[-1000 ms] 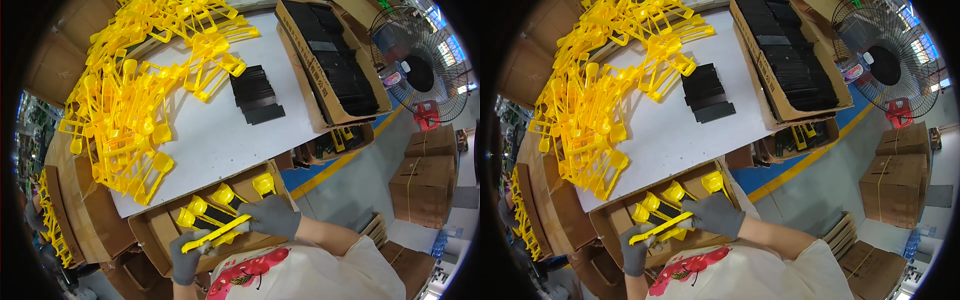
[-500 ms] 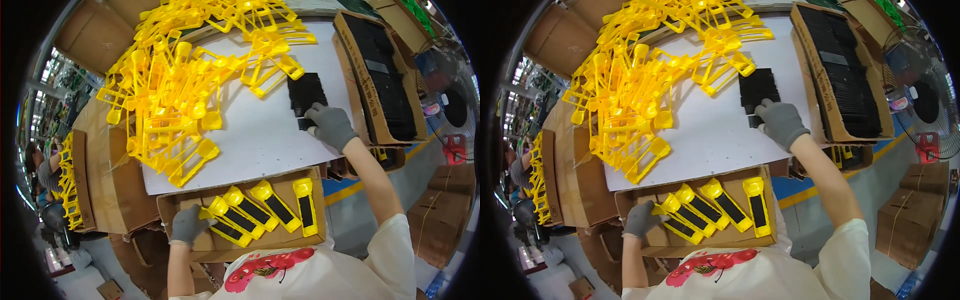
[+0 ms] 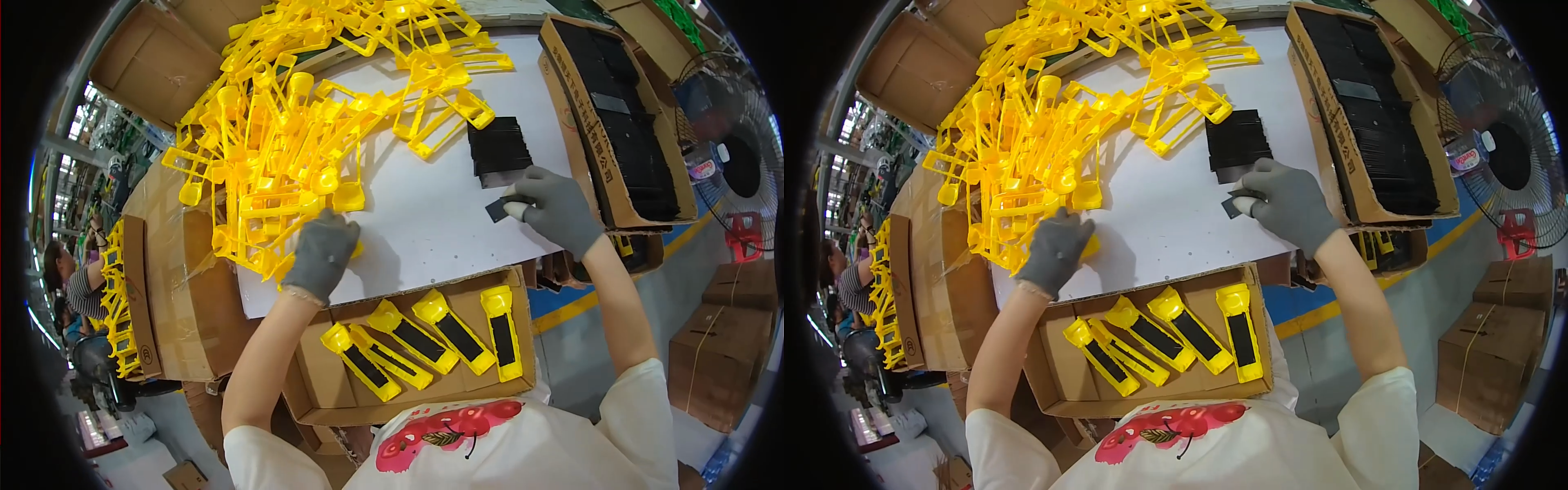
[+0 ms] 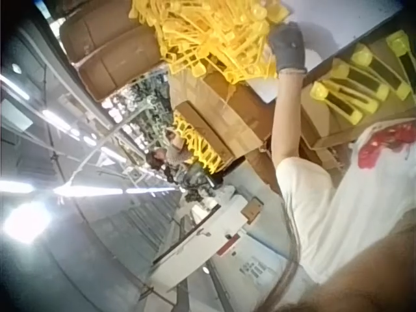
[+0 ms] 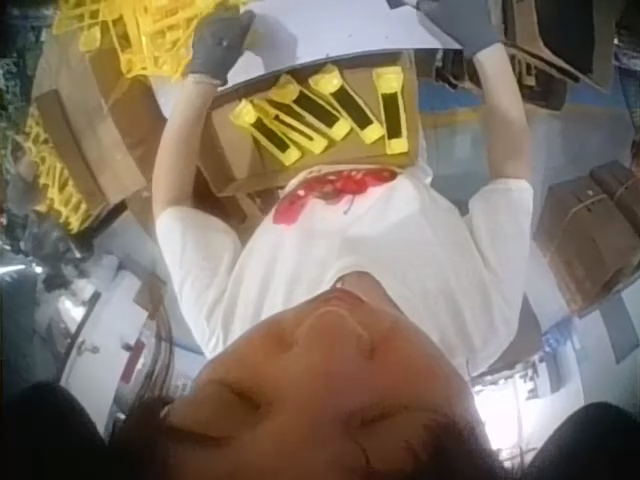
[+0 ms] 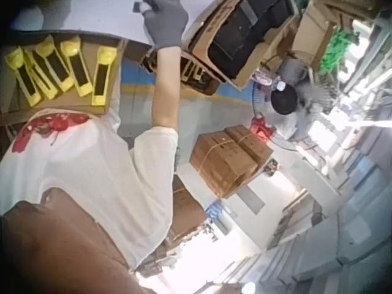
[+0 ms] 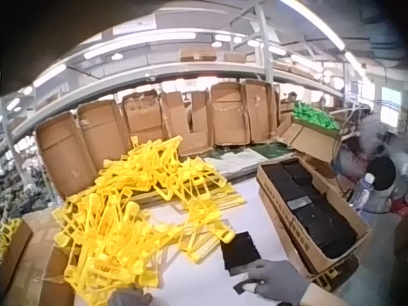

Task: Assemble solar lights by inserting solar panel components into yellow plastic housings.

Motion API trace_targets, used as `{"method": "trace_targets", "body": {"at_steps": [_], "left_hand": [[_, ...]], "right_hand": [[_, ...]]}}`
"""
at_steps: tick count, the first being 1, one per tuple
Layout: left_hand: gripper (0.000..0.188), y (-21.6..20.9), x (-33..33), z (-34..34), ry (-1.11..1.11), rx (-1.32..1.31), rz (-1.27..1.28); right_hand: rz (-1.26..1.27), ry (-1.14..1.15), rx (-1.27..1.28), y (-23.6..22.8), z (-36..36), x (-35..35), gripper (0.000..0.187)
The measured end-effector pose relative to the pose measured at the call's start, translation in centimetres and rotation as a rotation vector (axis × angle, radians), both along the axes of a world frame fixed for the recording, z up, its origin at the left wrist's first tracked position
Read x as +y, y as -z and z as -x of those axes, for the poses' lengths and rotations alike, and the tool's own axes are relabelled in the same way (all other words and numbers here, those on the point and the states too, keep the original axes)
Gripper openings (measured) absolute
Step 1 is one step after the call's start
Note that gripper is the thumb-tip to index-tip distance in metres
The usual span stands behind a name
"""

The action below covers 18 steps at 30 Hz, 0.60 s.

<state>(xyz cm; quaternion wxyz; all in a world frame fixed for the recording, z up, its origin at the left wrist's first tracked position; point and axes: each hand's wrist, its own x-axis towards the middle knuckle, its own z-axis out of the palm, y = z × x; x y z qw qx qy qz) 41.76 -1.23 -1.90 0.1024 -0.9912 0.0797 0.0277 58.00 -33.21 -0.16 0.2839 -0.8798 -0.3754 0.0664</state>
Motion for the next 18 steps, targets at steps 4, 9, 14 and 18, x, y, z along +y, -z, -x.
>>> {"method": "trace_targets", "body": {"at_steps": [4,9,14,18], "left_hand": [[0.025,-5.7,-1.2,2.5,-0.284,-0.189,0.245],[0.018,-7.2,-3.3,7.8,-0.699,-0.251,1.455],[0.028,-4.6,-9.4,8.9,-0.869,-0.031,2.000],[0.030,-4.1,-10.7,10.0,-0.832,0.062,2.101]], "right_hand": [[-0.260,0.237,0.267,-3.1,3.9,-1.4,0.014],[-0.583,0.259,0.820,-5.7,9.4,-1.3,0.016],[-0.453,0.078,0.742,-4.3,13.6,0.6,0.020],[-0.285,-0.051,0.386,-3.1,13.9,0.9,0.018]]}}
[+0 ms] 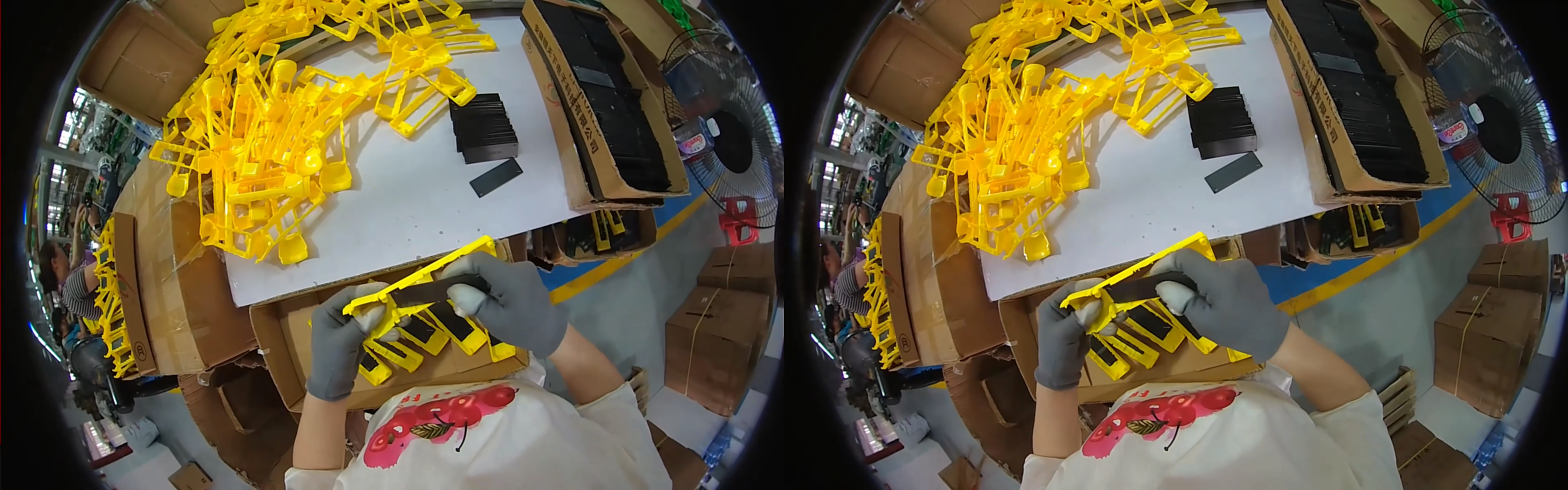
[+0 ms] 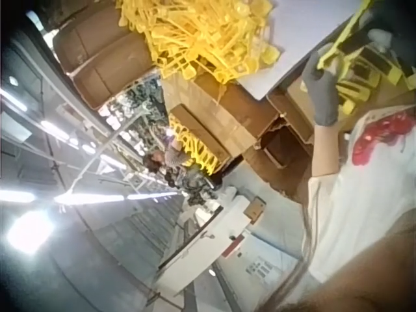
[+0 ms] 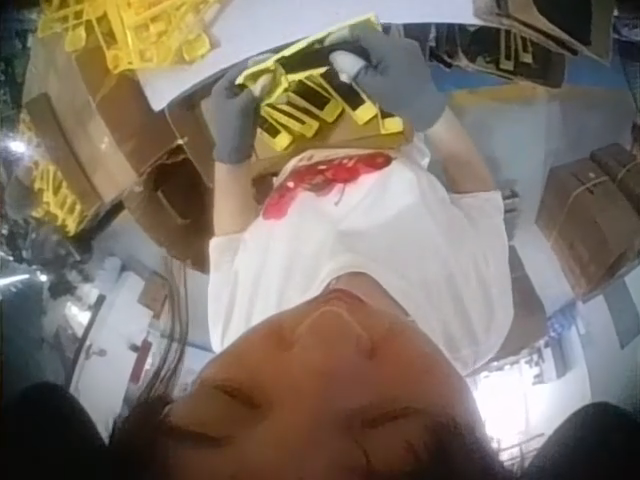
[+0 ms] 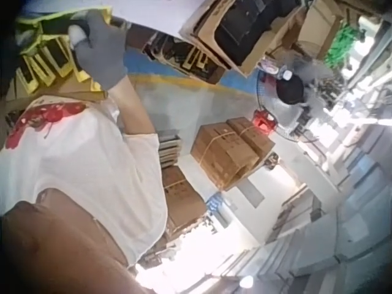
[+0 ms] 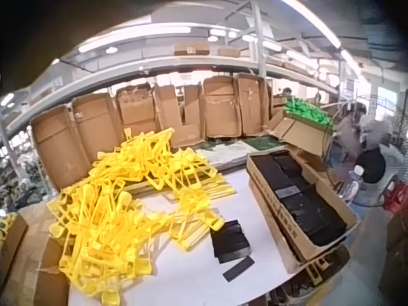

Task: Assemble solar lights by inserting solar panel components into yellow plastic housings.

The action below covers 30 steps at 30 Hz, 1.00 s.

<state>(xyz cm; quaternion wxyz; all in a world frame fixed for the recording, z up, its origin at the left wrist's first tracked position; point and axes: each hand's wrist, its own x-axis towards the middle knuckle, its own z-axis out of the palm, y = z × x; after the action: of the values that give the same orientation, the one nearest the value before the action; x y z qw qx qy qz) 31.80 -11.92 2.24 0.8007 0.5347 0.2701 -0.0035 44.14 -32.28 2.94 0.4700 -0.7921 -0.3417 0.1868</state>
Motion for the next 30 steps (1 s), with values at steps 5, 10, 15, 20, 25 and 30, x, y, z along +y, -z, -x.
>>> {"method": "trace_targets", "body": {"at_steps": [5,10,15,20,25,30], "left_hand": [[0.027,0.0,-0.5,0.0,0.030,0.058,-0.021],[0.026,0.0,-0.9,-0.1,0.061,0.066,0.008],[0.024,-0.7,-2.3,-0.8,0.059,0.159,-0.136],[0.023,-0.8,-1.1,0.7,0.096,0.058,-0.264],[0.022,0.0,-1.0,2.2,0.145,0.060,-0.253],[0.020,-0.4,-1.9,4.7,0.046,0.093,-0.345]], "right_hand": [[0.098,0.028,-0.038,-0.5,0.2,-0.2,0.015],[0.119,0.050,-0.168,-0.2,0.9,-0.2,0.014],[0.237,0.089,-0.263,2.4,2.2,-0.3,0.026],[0.163,0.234,-0.437,0.1,0.2,-1.1,0.063],[0.095,-0.016,0.013,2.6,1.7,-1.2,0.025],[0.093,0.039,-0.157,4.4,4.1,-0.3,0.025]]}}
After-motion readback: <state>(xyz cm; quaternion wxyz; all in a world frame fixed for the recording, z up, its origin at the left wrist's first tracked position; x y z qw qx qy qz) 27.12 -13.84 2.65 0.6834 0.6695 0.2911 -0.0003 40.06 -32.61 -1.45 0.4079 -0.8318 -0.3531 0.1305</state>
